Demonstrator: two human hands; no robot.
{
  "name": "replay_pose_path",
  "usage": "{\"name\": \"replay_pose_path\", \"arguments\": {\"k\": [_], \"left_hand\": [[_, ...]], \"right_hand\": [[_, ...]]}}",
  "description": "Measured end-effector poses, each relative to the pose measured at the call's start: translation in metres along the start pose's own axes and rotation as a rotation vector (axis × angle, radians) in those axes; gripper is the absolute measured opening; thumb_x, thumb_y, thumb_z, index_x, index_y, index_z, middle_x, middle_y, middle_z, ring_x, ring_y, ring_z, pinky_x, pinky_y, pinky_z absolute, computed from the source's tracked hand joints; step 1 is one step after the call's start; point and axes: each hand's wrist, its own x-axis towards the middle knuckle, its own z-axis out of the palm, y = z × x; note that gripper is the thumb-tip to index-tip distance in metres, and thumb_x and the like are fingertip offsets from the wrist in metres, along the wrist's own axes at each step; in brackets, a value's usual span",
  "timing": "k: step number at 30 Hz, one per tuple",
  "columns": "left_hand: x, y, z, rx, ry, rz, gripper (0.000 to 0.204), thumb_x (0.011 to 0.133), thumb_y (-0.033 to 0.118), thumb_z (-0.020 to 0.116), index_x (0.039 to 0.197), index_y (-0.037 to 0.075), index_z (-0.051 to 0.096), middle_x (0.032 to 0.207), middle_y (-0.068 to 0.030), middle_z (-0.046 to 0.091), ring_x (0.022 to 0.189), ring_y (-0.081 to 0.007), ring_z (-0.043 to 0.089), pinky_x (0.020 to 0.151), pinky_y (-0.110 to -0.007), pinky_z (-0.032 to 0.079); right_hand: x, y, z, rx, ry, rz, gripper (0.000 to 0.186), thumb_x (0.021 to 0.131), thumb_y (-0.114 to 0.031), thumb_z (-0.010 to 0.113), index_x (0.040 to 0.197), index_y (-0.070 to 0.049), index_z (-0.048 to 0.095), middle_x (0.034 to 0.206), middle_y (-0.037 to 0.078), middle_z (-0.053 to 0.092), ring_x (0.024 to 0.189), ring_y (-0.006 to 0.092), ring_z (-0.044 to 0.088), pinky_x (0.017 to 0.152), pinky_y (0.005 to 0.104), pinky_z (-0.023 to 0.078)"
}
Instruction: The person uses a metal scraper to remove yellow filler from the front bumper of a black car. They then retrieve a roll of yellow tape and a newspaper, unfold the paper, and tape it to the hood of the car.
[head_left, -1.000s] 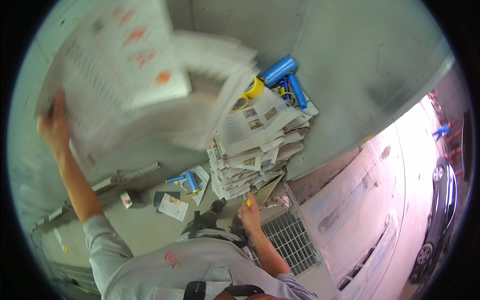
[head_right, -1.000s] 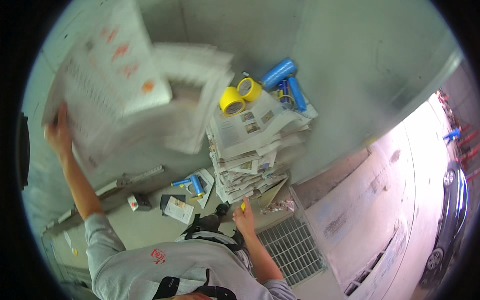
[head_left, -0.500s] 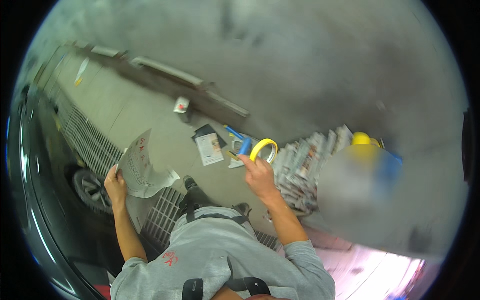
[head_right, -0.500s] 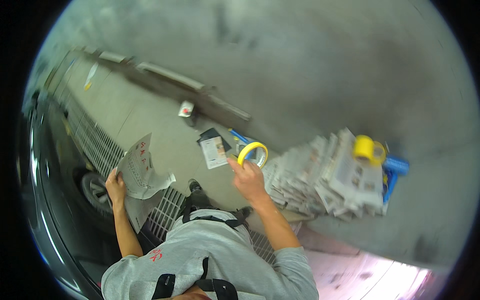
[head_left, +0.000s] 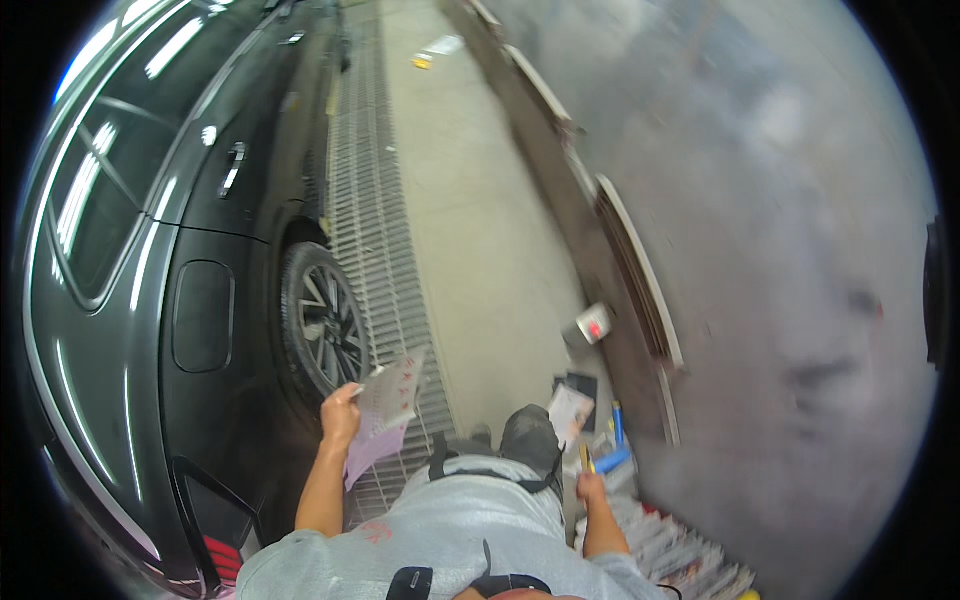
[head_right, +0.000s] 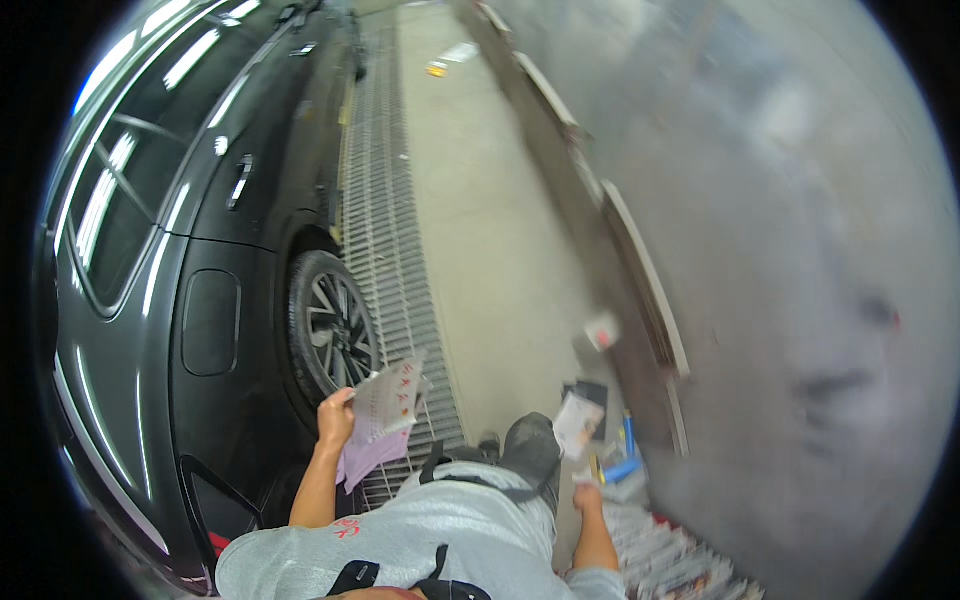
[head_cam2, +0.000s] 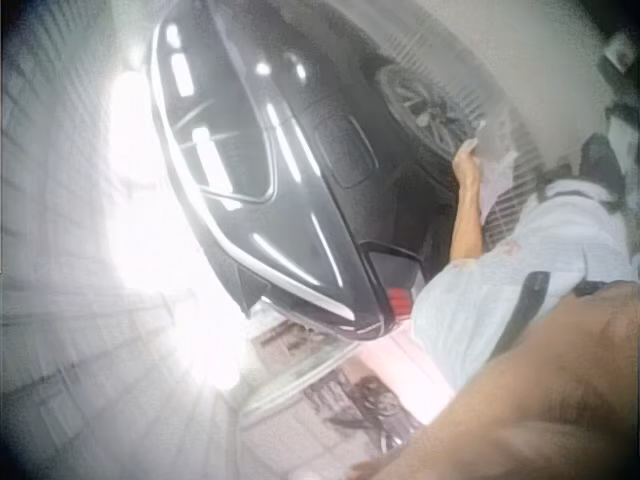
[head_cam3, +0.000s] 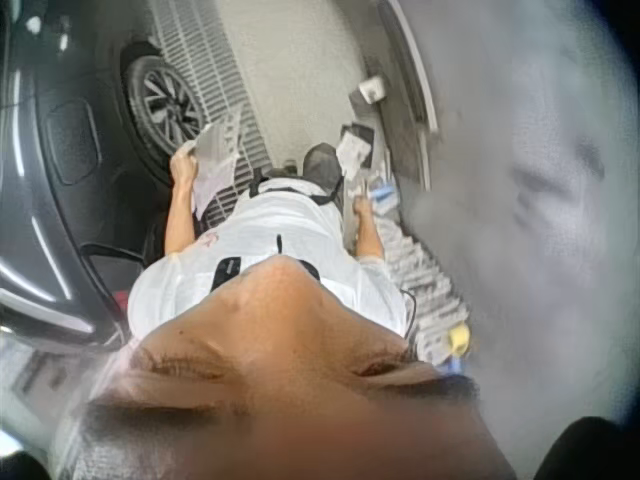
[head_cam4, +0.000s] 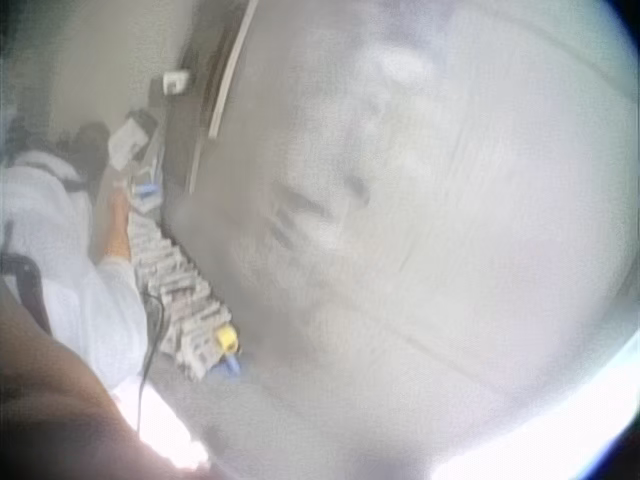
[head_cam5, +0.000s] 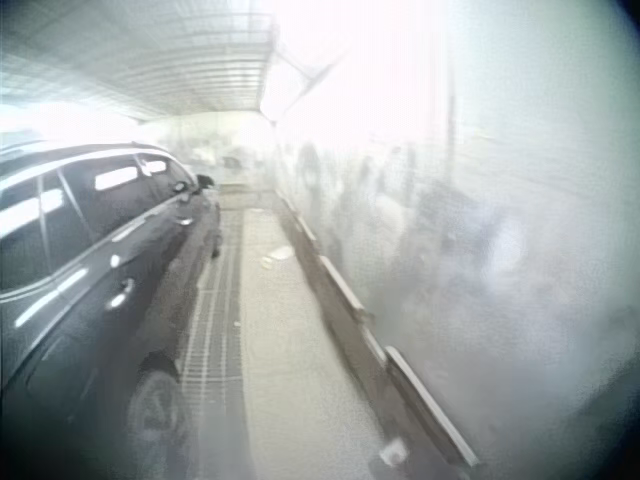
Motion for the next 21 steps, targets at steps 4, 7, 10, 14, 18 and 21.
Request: {"name": "replay_pose_path", "arguments": {"k": [4, 7, 10, 14, 18, 21], "left_hand": [[0.059, -0.034, 0.058, 0.079, -0.113, -0.279, 0.017, 0.084, 0.008, 0.062, 0.098, 0.007, 0.070, 0.090, -0.0257, 0.067, 0.089, -0.0458, 0.065, 0.076, -0.052, 0.052], [0.108, -0.065, 0.087, 0.168, -0.197, -0.459, 0.017, 0.084, 0.015, 0.064, 0.094, 0.002, 0.068, 0.095, -0.0280, 0.067, 0.092, -0.0477, 0.064, 0.080, -0.054, 0.051], [0.149, -0.073, 0.099, 0.164, -0.243, -0.739, 0.024, 0.083, 0.017, 0.067, 0.103, 0.004, 0.071, 0.100, -0.0277, 0.068, 0.100, -0.0439, 0.065, 0.088, -0.051, 0.052], [0.222, -0.066, 0.097, 0.226, -0.189, -0.887, 0.028, 0.083, 0.015, 0.068, 0.108, 0.005, 0.071, 0.104, -0.0249, 0.070, 0.103, -0.0412, 0.066, 0.088, -0.049, 0.052], [0.305, -0.063, 0.114, 0.158, -0.148, -1.005, 0.028, 0.084, 0.013, 0.068, 0.110, 0.004, 0.070, 0.103, -0.0233, 0.070, 0.100, -0.0402, 0.067, 0.088, -0.047, 0.053], [0.379, -0.082, 0.145, 0.203, -0.176, -1.106, 0.027, 0.084, 0.014, 0.068, 0.109, 0.005, 0.070, 0.103, -0.0225, 0.070, 0.100, -0.0398, 0.067, 0.086, -0.048, 0.053]], "right_hand": [[0.096, -0.040, -0.016, 0.480, -0.294, 0.473, 0.020, 0.094, -0.019, 0.056, 0.104, -0.008, 0.068, 0.070, 0.015, 0.065, 0.051, 0.0264, 0.059, 0.044, 0.0421, 0.048], [0.179, -0.105, -0.037, 0.449, -0.305, 0.494, 0.019, 0.093, -0.019, 0.058, 0.102, -0.006, 0.068, 0.071, 0.015, 0.065, 0.053, 0.0265, 0.059, 0.047, 0.0422, 0.048], [0.289, -0.190, -0.066, 0.192, -0.454, 0.389, 0.022, 0.089, -0.023, 0.058, 0.093, -0.005, 0.071, 0.072, 0.015, 0.068, 0.061, 0.0273, 0.065, 0.055, 0.0415, 0.052], [0.446, -0.350, -0.113, -0.308, -0.490, -0.131, 0.028, 0.086, -0.027, 0.059, 0.085, -0.004, 0.074, 0.072, 0.014, 0.071, 0.068, 0.0281, 0.071, 0.063, 0.0412, 0.056], [0.572, -0.550, -0.161, 0.389, -0.246, 0.048, 0.027, 0.096, -0.025, 0.058, 0.106, -0.002, 0.066, 0.065, 0.008, 0.060, 0.047, 0.0162, 0.051, 0.042, 0.0334, 0.042], [0.644, -0.687, -0.199, 0.346, -0.231, -0.137, 0.031, 0.095, -0.029, 0.059, 0.108, -0.002, 0.068, 0.069, 0.007, 0.063, 0.053, 0.0141, 0.055, 0.049, 0.0317, 0.045]]}}
